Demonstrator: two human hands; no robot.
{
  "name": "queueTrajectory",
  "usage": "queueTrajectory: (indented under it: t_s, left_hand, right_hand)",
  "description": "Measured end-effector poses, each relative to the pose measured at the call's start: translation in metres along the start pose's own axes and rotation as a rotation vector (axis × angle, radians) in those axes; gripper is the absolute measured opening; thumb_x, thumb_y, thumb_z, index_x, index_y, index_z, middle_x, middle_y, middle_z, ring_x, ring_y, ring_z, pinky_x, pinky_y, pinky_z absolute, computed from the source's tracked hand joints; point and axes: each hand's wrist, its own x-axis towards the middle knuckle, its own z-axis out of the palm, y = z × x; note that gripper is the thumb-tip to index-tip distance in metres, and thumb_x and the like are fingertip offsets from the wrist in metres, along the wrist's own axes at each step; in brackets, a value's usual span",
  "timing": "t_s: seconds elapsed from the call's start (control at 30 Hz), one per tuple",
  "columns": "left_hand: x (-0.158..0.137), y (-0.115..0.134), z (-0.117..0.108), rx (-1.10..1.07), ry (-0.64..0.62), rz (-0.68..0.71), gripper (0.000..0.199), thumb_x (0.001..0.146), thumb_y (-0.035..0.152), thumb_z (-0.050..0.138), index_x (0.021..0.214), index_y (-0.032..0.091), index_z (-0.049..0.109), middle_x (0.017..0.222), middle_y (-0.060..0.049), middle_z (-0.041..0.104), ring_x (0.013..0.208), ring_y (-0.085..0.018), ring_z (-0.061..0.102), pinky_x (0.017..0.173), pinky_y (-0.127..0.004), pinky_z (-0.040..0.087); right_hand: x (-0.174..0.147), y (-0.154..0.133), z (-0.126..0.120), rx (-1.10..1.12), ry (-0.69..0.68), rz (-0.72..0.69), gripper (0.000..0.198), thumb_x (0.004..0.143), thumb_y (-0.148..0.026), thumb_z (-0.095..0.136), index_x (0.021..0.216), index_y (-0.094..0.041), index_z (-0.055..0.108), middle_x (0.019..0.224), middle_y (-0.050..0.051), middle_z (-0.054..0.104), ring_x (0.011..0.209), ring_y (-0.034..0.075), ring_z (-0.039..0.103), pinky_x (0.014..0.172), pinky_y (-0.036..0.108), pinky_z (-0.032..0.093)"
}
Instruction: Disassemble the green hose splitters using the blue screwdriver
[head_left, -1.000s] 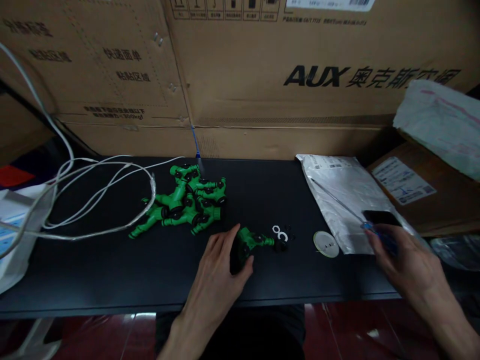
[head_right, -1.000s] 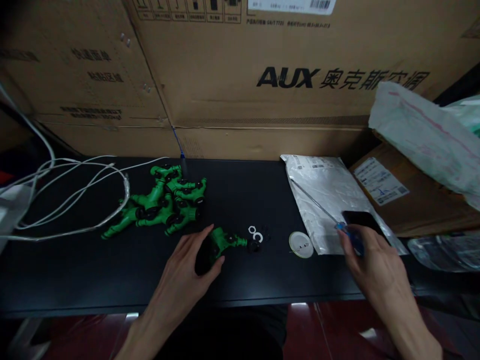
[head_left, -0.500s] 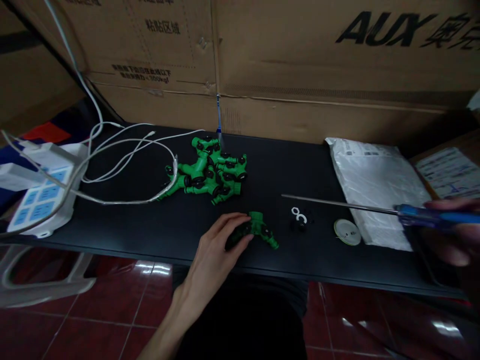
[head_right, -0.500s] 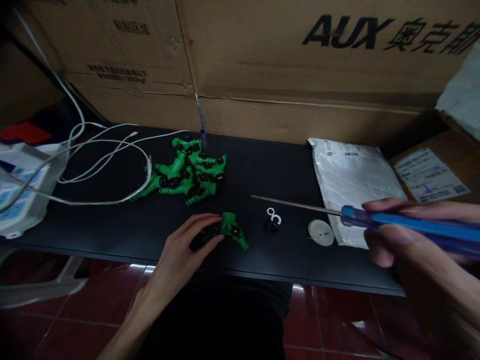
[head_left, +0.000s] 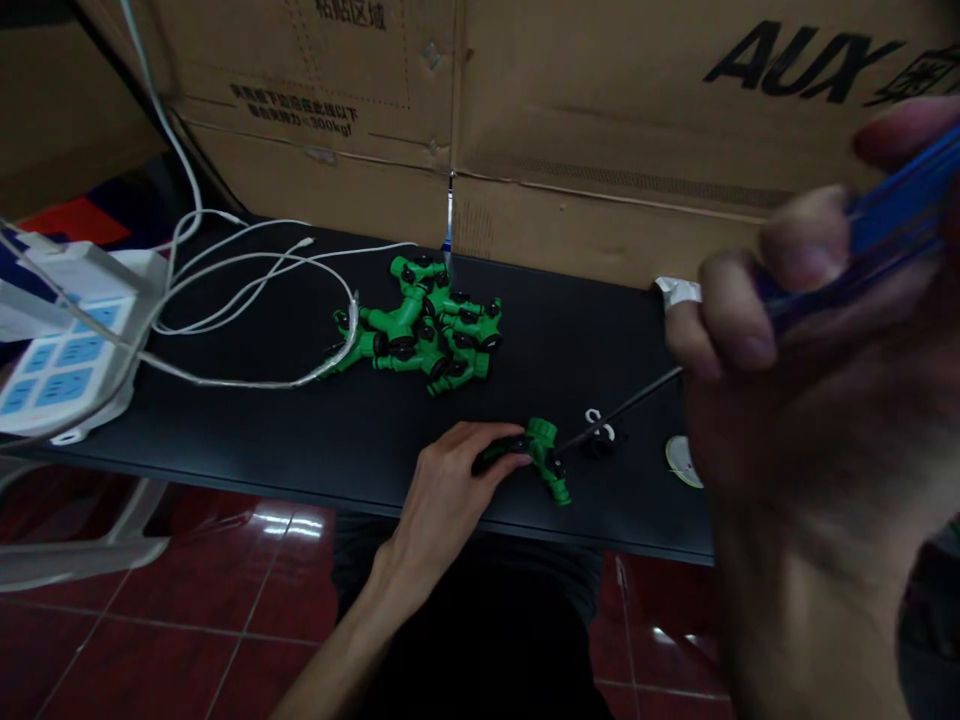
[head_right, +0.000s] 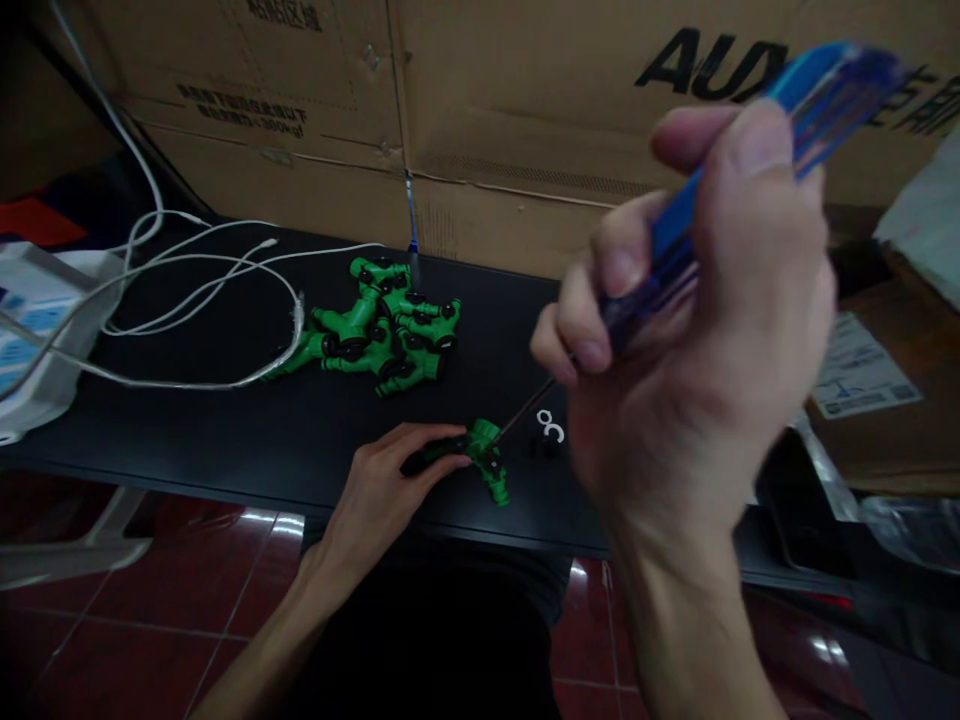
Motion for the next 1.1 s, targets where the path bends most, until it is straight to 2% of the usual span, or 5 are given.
queueTrajectory:
  t_s: [0.13, 0.37, 0.57, 0.93, 1.1]
  left_hand:
    - [0.0, -0.001, 0.0, 0.01, 0.0, -0.017, 0.028, 0.085, 0.022, 0.083, 0.113, 0.026, 0.076, 0.11, 0.0, 0.079, 0.101, -0.02, 0.075, 0.095, -0.036, 0.061]
    - [0.0, 0.0, 0.0, 0.023, 0.005, 0.001, 0.029, 0.086, 0.022, 0.082, 0.114, 0.024, 0.075, 0.109, 0.0, 0.079, 0.101, -0.018, 0.074, 0.096, -0.035, 0.06]
    - [0.0, -0.001, 0.001, 0.016, 0.012, 0.02, 0.027, 0.086, 0.021, 0.083, 0.112, 0.022, 0.075, 0.111, 0.001, 0.08, 0.102, -0.017, 0.074, 0.096, -0.034, 0.06]
    - [-0.002, -0.001, 0.002, 0.0, 0.017, 0.018, 0.025, 0.086, 0.022, 0.082, 0.11, 0.024, 0.074, 0.111, 0.0, 0.08, 0.102, -0.021, 0.075, 0.094, -0.039, 0.061]
    - [-0.003, -0.003, 0.004, -0.013, 0.023, 0.037, 0.023, 0.087, 0.021, 0.081, 0.109, 0.023, 0.073, 0.112, -0.001, 0.08, 0.104, -0.022, 0.074, 0.095, -0.04, 0.06]
  right_hand:
    - [-0.009, -0.002, 0.032, 0.116, -0.009, -0.091, 0.052, 0.094, -0.075, 0.045, 0.081, -0.025, 0.049, 0.063, -0.008, 0.031, 0.045, 0.01, 0.021, 0.036, 0.027, 0.018]
    - [-0.012, 0.003, 0.036, 0.102, 0.058, -0.073, 0.056, 0.088, -0.081, 0.05, 0.077, -0.026, 0.044, 0.056, -0.01, 0.032, 0.042, 0.009, 0.022, 0.033, 0.027, 0.019]
    - [-0.012, 0.007, 0.032, 0.038, 0.008, -0.078, 0.06, 0.091, -0.083, 0.029, 0.083, -0.025, 0.046, 0.06, -0.01, 0.035, 0.044, 0.007, 0.029, 0.034, 0.022, 0.026]
    - [-0.02, -0.011, 0.045, 0.087, 0.039, 0.1, 0.051, 0.088, -0.082, 0.039, 0.081, -0.033, 0.048, 0.051, -0.009, 0.028, 0.039, 0.011, 0.026, 0.035, 0.021, 0.02]
    - [-0.032, -0.001, 0.044, 0.134, -0.071, -0.084, 0.044, 0.092, -0.074, 0.046, 0.081, -0.031, 0.05, 0.055, -0.008, 0.039, 0.041, 0.011, 0.029, 0.036, 0.024, 0.022]
